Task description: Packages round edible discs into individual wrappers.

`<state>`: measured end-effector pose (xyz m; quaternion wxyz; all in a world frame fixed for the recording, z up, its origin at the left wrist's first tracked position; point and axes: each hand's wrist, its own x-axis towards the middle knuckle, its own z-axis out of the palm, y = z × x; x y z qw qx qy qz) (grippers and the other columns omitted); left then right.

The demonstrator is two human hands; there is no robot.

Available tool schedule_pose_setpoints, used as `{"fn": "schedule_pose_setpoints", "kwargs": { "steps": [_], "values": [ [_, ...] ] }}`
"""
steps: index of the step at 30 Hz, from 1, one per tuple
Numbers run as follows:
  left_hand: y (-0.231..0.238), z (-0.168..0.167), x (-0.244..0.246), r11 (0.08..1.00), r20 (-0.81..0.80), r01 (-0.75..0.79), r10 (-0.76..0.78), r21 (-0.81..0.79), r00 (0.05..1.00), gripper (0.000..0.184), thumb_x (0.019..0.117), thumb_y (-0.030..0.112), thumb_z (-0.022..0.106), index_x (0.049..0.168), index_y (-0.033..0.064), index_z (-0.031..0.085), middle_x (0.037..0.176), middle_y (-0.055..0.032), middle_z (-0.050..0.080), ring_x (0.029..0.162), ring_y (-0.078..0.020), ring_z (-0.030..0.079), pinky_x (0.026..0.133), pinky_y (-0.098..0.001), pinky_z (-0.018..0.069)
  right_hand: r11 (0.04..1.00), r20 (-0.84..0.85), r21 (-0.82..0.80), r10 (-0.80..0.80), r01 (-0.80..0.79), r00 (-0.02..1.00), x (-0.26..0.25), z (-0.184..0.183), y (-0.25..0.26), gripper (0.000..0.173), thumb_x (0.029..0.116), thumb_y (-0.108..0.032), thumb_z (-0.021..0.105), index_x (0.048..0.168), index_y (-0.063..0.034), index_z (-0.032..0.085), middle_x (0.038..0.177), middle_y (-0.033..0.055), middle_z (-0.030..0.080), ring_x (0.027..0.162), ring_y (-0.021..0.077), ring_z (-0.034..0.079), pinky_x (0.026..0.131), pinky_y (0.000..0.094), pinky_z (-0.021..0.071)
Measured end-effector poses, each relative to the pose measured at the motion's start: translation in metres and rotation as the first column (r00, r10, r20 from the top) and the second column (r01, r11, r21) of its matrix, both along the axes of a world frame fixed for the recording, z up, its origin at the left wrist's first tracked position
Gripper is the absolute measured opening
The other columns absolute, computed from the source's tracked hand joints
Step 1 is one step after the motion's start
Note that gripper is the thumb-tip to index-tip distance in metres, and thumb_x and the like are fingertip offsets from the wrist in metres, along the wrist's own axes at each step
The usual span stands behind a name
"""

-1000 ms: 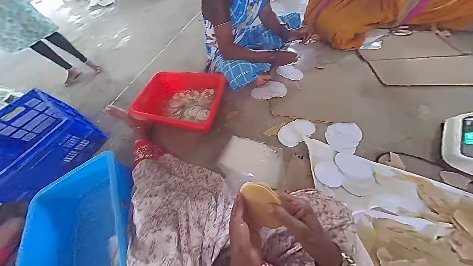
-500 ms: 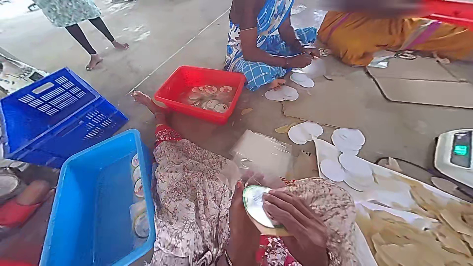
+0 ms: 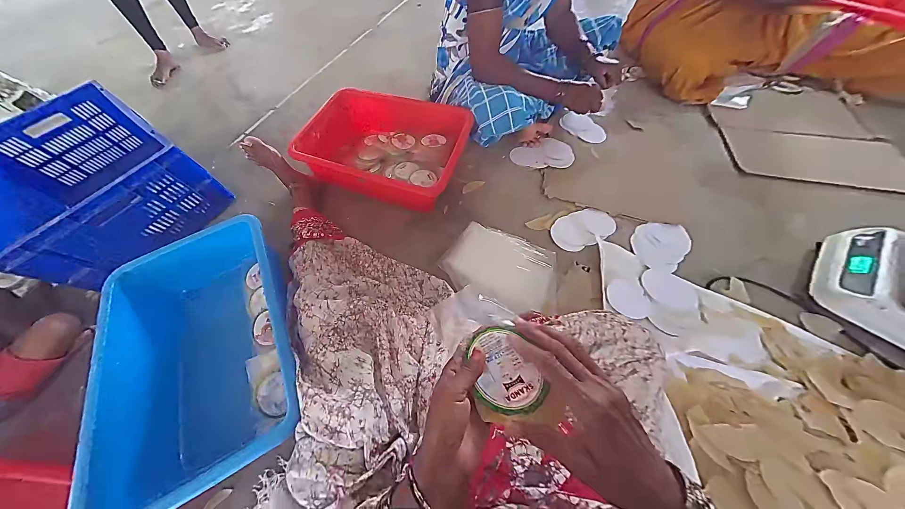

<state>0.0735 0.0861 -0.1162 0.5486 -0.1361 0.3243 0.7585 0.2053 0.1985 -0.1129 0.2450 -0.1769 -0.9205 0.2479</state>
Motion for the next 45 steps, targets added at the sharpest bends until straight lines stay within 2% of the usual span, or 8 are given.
{"fn": "schedule_pose_setpoints", "kwargs": {
  "steps": [8,16,21,25,31,35,40,45],
  "values": [
    [0.011,0.017,0.001,0.996,0.000,-0.044,0.044,-0.084,0.999,0.030,0.1077,0.015,0.048,0.134,0.0017,0.052,0.110,-0.0180,0.070,0.099,-0.0275,0.072,0.087,-0.0433,0.0611,0.905,-0.247,-0.423,-0.074,-0.038,0.966,-0.017,-0.024,-0.016,0.105,0.0948,-0.079,0.037,0.163,-0.0007,0.018,0.168,0.0255,0.018,0.156,0.0328,0.023,0.128,0.0507,0.0237],
    [0.008,0.015,-0.008,0.990,-0.001,-0.072,0.072,-0.121,0.997,0.029,0.1064,0.011,0.049,0.135,0.0035,0.049,0.108,-0.0163,0.070,0.095,-0.0262,0.073,0.084,-0.0416,0.0620,0.981,-0.161,-0.083,-0.185,0.174,0.969,-0.016,-0.003,-0.006,0.068,0.0922,-0.073,0.053,0.129,-0.0188,0.068,0.140,0.0076,0.061,0.136,0.0244,0.048,0.113,0.0442,0.0366],
    [0.008,0.011,-0.005,0.997,0.078,-0.054,0.059,-0.058,0.995,0.031,0.1091,0.020,0.045,0.134,0.0034,0.051,0.113,-0.0183,0.069,0.101,-0.0278,0.071,0.089,-0.0425,0.0600,0.973,0.110,0.183,-0.166,0.144,0.980,-0.021,0.003,-0.011,0.084,0.0814,-0.082,0.053,0.132,-0.0175,0.068,0.139,0.0109,0.063,0.129,0.0361,0.056,0.110,0.0615,0.0354],
    [0.007,0.003,-0.006,0.997,0.100,-0.024,0.032,-0.079,0.995,0.034,0.1103,0.026,0.042,0.134,0.0037,0.053,0.114,-0.0166,0.069,0.102,-0.0259,0.070,0.089,-0.0409,0.0593,0.952,0.148,0.294,-0.134,0.086,0.980,-0.024,0.008,-0.007,0.065,0.0943,-0.066,0.048,0.115,-0.0122,0.077,0.122,0.0085,0.074,0.111,0.0288,0.071,0.104,0.0529,0.0494],
    [0.006,0.004,-0.008,0.999,0.021,0.035,-0.035,-0.038,0.999,0.039,0.1107,0.033,0.039,0.136,0.0053,0.051,0.117,-0.0144,0.068,0.105,-0.0231,0.069,0.091,-0.0395,0.0587,0.981,0.221,0.166,-0.136,0.100,0.966,-0.031,0.011,0.000,0.093,0.0804,-0.082,0.051,0.134,-0.0073,0.066,0.127,0.0108,0.070,0.115,0.0334,0.067,0.093,0.0541,0.0534],
    [0.008,0.006,-0.007,0.997,0.000,0.064,-0.064,-0.049,0.998,0.045,0.1115,0.038,0.035,0.134,0.0038,0.053,0.115,-0.0155,0.068,0.105,-0.0248,0.070,0.092,-0.0414,0.0582,0.983,-0.006,0.012,-0.181,0.181,0.983,-0.035,0.003,0.003,0.046,0.0942,-0.052,0.060,0.115,-0.0141,0.075,0.118,0.0076,0.073,0.108,0.0235,0.069,0.089,0.0433,0.0559],
    [0.008,0.003,-0.009,0.998,0.060,0.063,-0.064,0.022,0.996,0.058,0.1104,0.048,0.027,0.129,0.0039,0.059,0.114,-0.0159,0.070,0.107,-0.0258,0.070,0.094,-0.0426,0.0575,0.989,-0.340,-0.109,-0.132,0.101,0.931,-0.034,0.001,0.009,0.014,0.0995,-0.025,0.064,0.098,-0.0178,0.077,0.112,0.0006,0.075,0.119,0.0151,0.063,0.106,0.0353,0.0480],
    [0.009,0.003,-0.019,0.994,0.069,0.015,-0.007,-0.108,0.998,0.057,0.1089,0.051,0.030,0.127,0.0065,0.062,0.112,-0.0146,0.071,0.104,-0.0271,0.070,0.090,-0.0464,0.0590,0.893,-0.275,-0.403,-0.325,0.199,0.905,0.019,0.018,0.038,0.008,0.0920,-0.023,0.070,0.099,-0.0203,0.073,0.095,-0.0146,0.072,0.089,-0.0024,0.068,0.082,0.0187,0.0588]
  ]
}}
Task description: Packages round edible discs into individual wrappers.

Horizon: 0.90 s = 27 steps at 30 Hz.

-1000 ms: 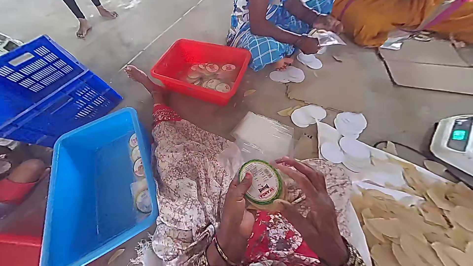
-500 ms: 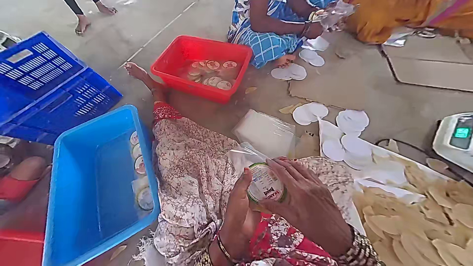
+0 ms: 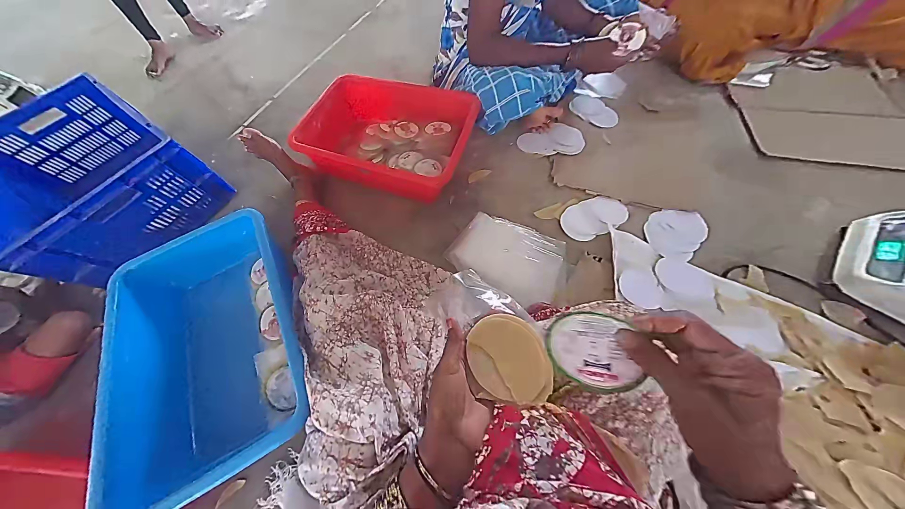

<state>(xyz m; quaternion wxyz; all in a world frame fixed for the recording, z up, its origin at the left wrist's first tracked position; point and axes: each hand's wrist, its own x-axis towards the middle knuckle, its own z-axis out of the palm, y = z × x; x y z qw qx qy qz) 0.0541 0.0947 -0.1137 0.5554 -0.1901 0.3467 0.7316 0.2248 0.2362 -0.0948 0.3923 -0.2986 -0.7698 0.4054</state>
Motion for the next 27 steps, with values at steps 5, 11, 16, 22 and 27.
{"fn": "schedule_pose_setpoints", "kwargs": {
  "steps": [5,11,16,22,27],
  "values": [
    [0.002,-0.004,-0.005,0.998,-0.028,0.012,-0.014,-0.060,1.000,0.049,0.1092,0.045,0.037,0.129,0.0075,0.060,0.114,-0.0152,0.070,0.104,-0.0288,0.070,0.087,-0.0482,0.0595,0.990,0.567,0.134,-0.041,-0.043,0.823,0.050,-0.028,0.016,0.051,0.0904,-0.043,0.064,0.116,0.0003,0.072,0.111,0.0205,0.073,0.103,0.0408,0.070,0.086,0.0643,0.0527],
    [0.006,-0.003,0.003,1.000,-0.048,0.005,-0.006,-0.011,0.999,0.047,0.1099,0.043,0.036,0.129,0.0064,0.060,0.116,-0.0158,0.070,0.107,-0.0277,0.069,0.091,-0.0469,0.0581,0.924,0.407,0.362,-0.035,-0.126,0.913,-0.021,-0.015,-0.037,0.075,0.0872,-0.076,0.056,0.116,-0.0089,0.074,0.118,0.0132,0.071,0.110,0.0276,0.065,0.090,0.0446,0.0541],
    [-0.003,0.001,0.005,0.998,-0.125,-0.046,0.041,-0.037,0.991,0.048,0.1108,0.042,0.033,0.124,0.0050,0.061,0.106,-0.0143,0.071,0.096,-0.0232,0.072,0.081,-0.0389,0.0610,0.826,0.571,0.485,-0.052,-0.286,0.819,-0.055,-0.020,-0.043,0.088,0.0857,-0.084,0.041,0.118,-0.0100,0.075,0.115,0.0120,0.073,0.105,0.0338,0.068,0.089,0.0513,0.0528],
    [-0.010,-0.003,0.010,0.993,-0.131,-0.021,0.037,0.118,0.991,0.056,0.1109,0.047,0.025,0.128,0.0035,0.057,0.113,-0.0115,0.070,0.104,-0.0195,0.070,0.090,-0.0364,0.0588,0.840,0.635,0.445,-0.051,-0.311,0.771,-0.062,-0.013,-0.044,0.093,0.0800,-0.087,0.040,0.109,-0.0066,0.076,0.104,0.0132,0.074,0.095,0.0353,0.070,0.076,0.0528,0.0553],
    [-0.011,-0.009,0.012,0.986,-0.142,-0.019,0.043,0.168,0.989,0.035,0.1106,0.026,0.036,0.133,0.0036,0.051,0.114,-0.0108,0.069,0.104,-0.0182,0.070,0.092,-0.0350,0.0580,0.909,0.630,0.243,0.118,-0.339,0.767,-0.059,-0.007,-0.040,0.077,0.0873,-0.071,0.049,0.117,-0.0061,0.075,0.105,0.0115,0.076,0.091,0.0300,0.074,0.070,0.0500,0.0590]
  ]
}}
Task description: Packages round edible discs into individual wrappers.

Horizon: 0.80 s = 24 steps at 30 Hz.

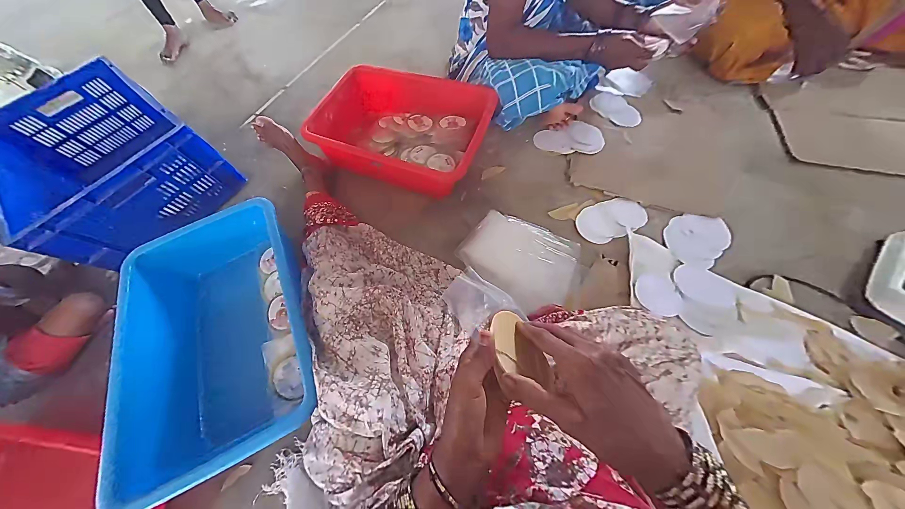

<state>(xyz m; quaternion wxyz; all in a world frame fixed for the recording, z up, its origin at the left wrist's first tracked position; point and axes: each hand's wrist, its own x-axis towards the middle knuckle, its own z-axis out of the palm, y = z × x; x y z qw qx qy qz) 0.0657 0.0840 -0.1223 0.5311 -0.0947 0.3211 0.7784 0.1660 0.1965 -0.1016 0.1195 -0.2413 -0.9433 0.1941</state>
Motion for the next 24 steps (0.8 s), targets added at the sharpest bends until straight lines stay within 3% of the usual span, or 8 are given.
{"fn": "schedule_pose_setpoints", "kwargs": {
  "steps": [4,8,11,14,17,20,24],
  "values": [
    [0.000,-0.004,-0.002,0.999,-0.025,0.024,-0.023,0.026,0.999,0.038,0.1066,0.011,0.037,0.143,0.0045,0.046,0.115,-0.0120,0.069,0.098,-0.0195,0.072,0.086,-0.0342,0.0604,0.993,-0.066,-0.100,0.060,-0.066,0.996,0.003,0.002,0.004,0.058,0.0975,-0.051,0.039,0.113,-0.0084,0.075,0.091,0.0062,0.076,0.077,0.0213,0.073,0.062,0.0456,0.0571],
    [0.002,-0.010,-0.001,0.998,-0.063,0.039,-0.036,0.056,0.997,0.040,0.1069,0.014,0.038,0.146,0.0043,0.043,0.118,-0.0102,0.068,0.102,-0.0174,0.070,0.089,-0.0333,0.0588,0.997,-0.132,-0.063,0.044,-0.053,0.990,0.002,0.005,0.002,0.050,0.0998,-0.037,0.035,0.103,-0.0085,0.076,0.074,0.0043,0.071,0.063,0.0174,0.068,0.053,0.0398,0.0525],
    [0.001,-0.015,-0.001,0.992,-0.098,0.066,-0.055,0.107,0.994,0.052,0.0995,0.020,0.060,0.146,0.0037,0.042,0.120,-0.0102,0.069,0.103,-0.0183,0.071,0.088,-0.0343,0.0601,0.997,-0.192,-0.030,0.064,-0.072,0.979,0.002,0.005,0.005,0.046,0.1035,-0.033,0.032,0.084,-0.0102,0.068,0.057,0.0013,0.055,0.051,0.0129,0.057,0.045,0.0328,0.0432],
    [0.002,-0.018,0.000,0.986,-0.112,0.102,-0.087,0.130,0.990,0.067,0.0886,0.016,0.076,0.144,0.0018,0.041,0.117,-0.0092,0.069,0.099,-0.0174,0.072,0.087,-0.0348,0.0606,0.996,-0.163,-0.032,0.082,-0.089,0.983,0.002,0.006,0.005,0.042,0.1022,-0.030,0.035,0.078,-0.0116,0.064,0.054,-0.0001,0.049,0.048,0.0130,0.053,0.043,0.0325,0.0403],
    [0.001,-0.021,0.001,0.985,-0.093,0.113,-0.102,0.131,0.990,0.058,0.0889,0.010,0.071,0.139,0.0027,0.043,0.113,-0.0069,0.070,0.096,-0.0149,0.072,0.086,-0.0329,0.0602,0.992,-0.093,-0.031,0.123,-0.126,0.988,0.002,0.006,0.004,0.040,0.1010,-0.030,0.038,0.084,-0.0116,0.069,0.057,0.0008,0.055,0.051,0.0155,0.057,0.046,0.0348,0.0448],
    [-0.001,-0.026,-0.001,0.981,-0.127,0.135,-0.118,0.137,0.985,0.059,0.0879,0.007,0.057,0.144,0.0029,0.040,0.116,-0.0070,0.068,0.097,-0.0141,0.071,0.085,-0.0320,0.0594,0.992,-0.020,-0.004,0.126,-0.126,0.992,0.001,0.007,-0.001,0.040,0.1013,-0.032,0.037,0.083,-0.0112,0.066,0.058,0.0023,0.055,0.052,0.0191,0.060,0.046,0.0374,0.0466],
    [0.000,-0.021,-0.002,0.990,-0.145,0.126,-0.116,0.063,0.983,0.052,0.0912,0.004,0.042,0.143,0.0038,0.040,0.112,-0.0047,0.068,0.095,-0.0108,0.070,0.083,-0.0287,0.0588,0.982,0.016,0.172,0.070,-0.072,0.997,-0.008,0.003,-0.020,0.037,0.0974,-0.027,0.043,0.080,-0.0046,0.067,0.060,0.0079,0.059,0.049,0.0252,0.063,0.041,0.0395,0.0481]
  ]
}}
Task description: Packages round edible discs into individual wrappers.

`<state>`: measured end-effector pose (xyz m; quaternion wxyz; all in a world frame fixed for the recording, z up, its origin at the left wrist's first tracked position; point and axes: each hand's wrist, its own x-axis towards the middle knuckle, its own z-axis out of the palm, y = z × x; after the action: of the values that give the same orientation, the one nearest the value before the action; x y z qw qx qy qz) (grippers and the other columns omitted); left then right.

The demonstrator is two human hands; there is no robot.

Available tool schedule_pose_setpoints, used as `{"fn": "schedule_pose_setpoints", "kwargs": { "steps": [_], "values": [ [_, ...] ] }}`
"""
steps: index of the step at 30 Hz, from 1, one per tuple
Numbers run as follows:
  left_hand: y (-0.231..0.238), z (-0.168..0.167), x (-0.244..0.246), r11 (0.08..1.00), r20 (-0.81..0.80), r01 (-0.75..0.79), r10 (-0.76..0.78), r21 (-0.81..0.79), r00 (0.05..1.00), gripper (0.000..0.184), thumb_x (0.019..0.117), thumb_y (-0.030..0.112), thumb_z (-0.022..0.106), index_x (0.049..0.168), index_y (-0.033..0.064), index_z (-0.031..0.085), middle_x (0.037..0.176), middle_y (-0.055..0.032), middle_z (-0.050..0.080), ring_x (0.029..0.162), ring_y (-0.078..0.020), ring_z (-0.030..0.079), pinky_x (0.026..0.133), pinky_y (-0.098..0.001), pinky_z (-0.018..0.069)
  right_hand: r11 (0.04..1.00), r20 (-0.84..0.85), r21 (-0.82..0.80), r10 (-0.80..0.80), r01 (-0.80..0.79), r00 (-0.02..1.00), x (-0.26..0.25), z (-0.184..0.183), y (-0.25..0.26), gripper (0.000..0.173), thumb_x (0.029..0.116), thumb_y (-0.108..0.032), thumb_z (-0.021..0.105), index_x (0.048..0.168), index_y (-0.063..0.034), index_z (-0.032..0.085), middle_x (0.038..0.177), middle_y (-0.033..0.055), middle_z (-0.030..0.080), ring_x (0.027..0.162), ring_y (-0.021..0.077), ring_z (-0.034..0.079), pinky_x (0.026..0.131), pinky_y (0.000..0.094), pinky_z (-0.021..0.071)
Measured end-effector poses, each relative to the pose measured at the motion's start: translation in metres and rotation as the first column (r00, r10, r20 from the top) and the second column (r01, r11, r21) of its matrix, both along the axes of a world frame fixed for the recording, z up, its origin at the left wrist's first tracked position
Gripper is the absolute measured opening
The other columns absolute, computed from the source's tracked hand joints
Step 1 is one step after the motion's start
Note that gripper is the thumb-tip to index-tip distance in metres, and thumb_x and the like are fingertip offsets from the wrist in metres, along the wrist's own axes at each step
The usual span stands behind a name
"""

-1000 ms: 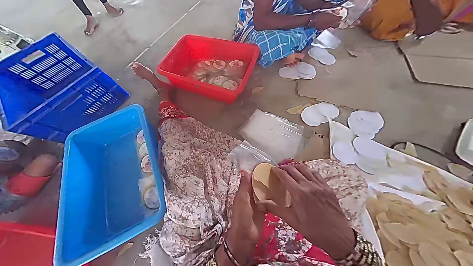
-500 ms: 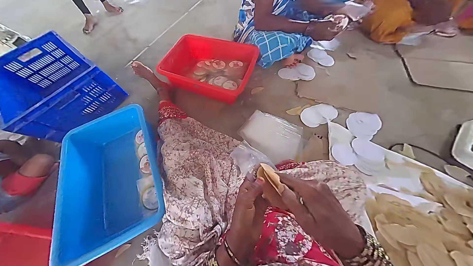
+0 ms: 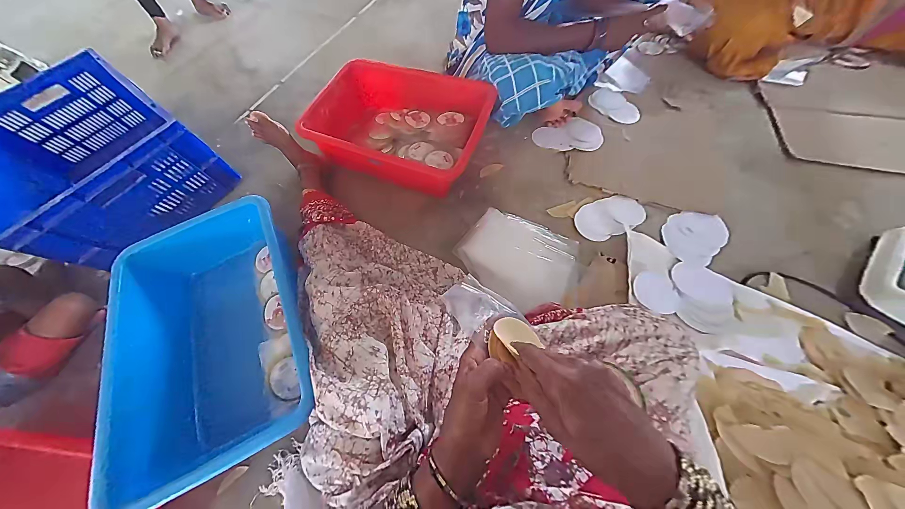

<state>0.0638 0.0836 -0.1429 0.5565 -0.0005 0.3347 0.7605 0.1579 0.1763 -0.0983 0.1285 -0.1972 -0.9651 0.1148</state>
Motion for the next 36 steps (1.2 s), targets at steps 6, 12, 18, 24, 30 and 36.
{"fn": "schedule_pose_setpoints", "kwargs": {
  "steps": [6,12,18,24,30,36],
  "values": [
    [0.013,0.008,-0.003,0.968,-0.068,-0.066,0.051,-0.241,0.996,0.031,0.0983,-0.002,0.039,0.128,0.0023,0.046,0.095,-0.0037,0.068,0.082,-0.0085,0.069,0.074,-0.0250,0.0583,0.982,0.013,0.164,-0.092,0.089,0.996,-0.008,-0.017,-0.013,0.020,0.0874,-0.013,0.062,0.093,0.0035,0.072,0.079,0.0162,0.072,0.065,0.0312,0.073,0.047,0.0404,0.0555],
    [0.031,-0.010,-0.004,0.958,-0.149,-0.137,0.102,-0.252,0.984,0.032,0.0985,-0.007,0.047,0.130,-0.0048,0.046,0.102,-0.0126,0.067,0.087,-0.0157,0.070,0.079,-0.0320,0.0599,0.974,-0.194,0.102,-0.181,0.204,0.964,-0.006,-0.019,0.011,0.033,0.0943,-0.012,0.047,0.103,0.0079,0.072,0.071,0.0166,0.069,0.057,0.0315,0.069,0.046,0.0440,0.0534],
    [0.036,-0.011,-0.003,0.957,-0.132,-0.233,0.212,-0.175,0.968,0.032,0.0959,-0.009,0.051,0.127,-0.0044,0.048,0.101,-0.0122,0.068,0.087,-0.0169,0.071,0.081,-0.0333,0.0607,0.961,-0.368,0.110,-0.198,0.254,0.909,0.001,-0.018,0.029,0.035,0.0991,-0.012,0.043,0.103,0.0075,0.072,0.063,0.0142,0.064,0.049,0.0248,0.060,0.045,0.0373,0.0463],
    [0.028,0.000,-0.009,0.914,-0.152,-0.299,0.266,-0.273,0.952,0.043,0.0902,-0.017,0.046,0.131,-0.0032,0.044,0.106,-0.0110,0.063,0.089,-0.0134,0.068,0.080,-0.0291,0.0592,0.930,-0.444,-0.090,-0.357,0.355,0.822,0.031,-0.003,0.041,0.039,0.1060,-0.020,0.041,0.088,0.0077,0.062,0.063,0.0142,0.056,0.054,0.0153,0.057,0.049,0.0310,0.0453],
    [0.020,0.006,-0.013,0.902,-0.174,-0.298,0.254,-0.311,0.951,0.030,0.0882,-0.017,0.048,0.112,0.0014,0.049,0.091,-0.0056,0.064,0.079,-0.0108,0.068,0.074,-0.0275,0.0594,0.671,-0.061,-0.424,-0.691,0.608,0.720,0.124,-0.025,0.086,0.037,0.0974,-0.025,0.042,0.090,0.0037,0.065,0.074,0.0045,0.060,0.068,0.0054,0.057,0.065,0.0327,0.0480],
    [0.019,0.012,-0.001,0.953,-0.227,-0.208,0.157,-0.222,0.961,0.026,0.0856,-0.014,0.050,0.105,0.0037,0.050,0.083,-0.0015,0.066,0.072,-0.0066,0.067,0.068,-0.0232,0.0577,0.730,0.184,-0.160,-0.640,0.665,0.746,0.151,-0.065,0.102,0.046,0.0958,-0.027,0.061,0.123,0.0096,0.064,0.118,0.0393,0.062,0.107,0.0629,0.059,0.085,0.0794,0.0432]
  ]
}}
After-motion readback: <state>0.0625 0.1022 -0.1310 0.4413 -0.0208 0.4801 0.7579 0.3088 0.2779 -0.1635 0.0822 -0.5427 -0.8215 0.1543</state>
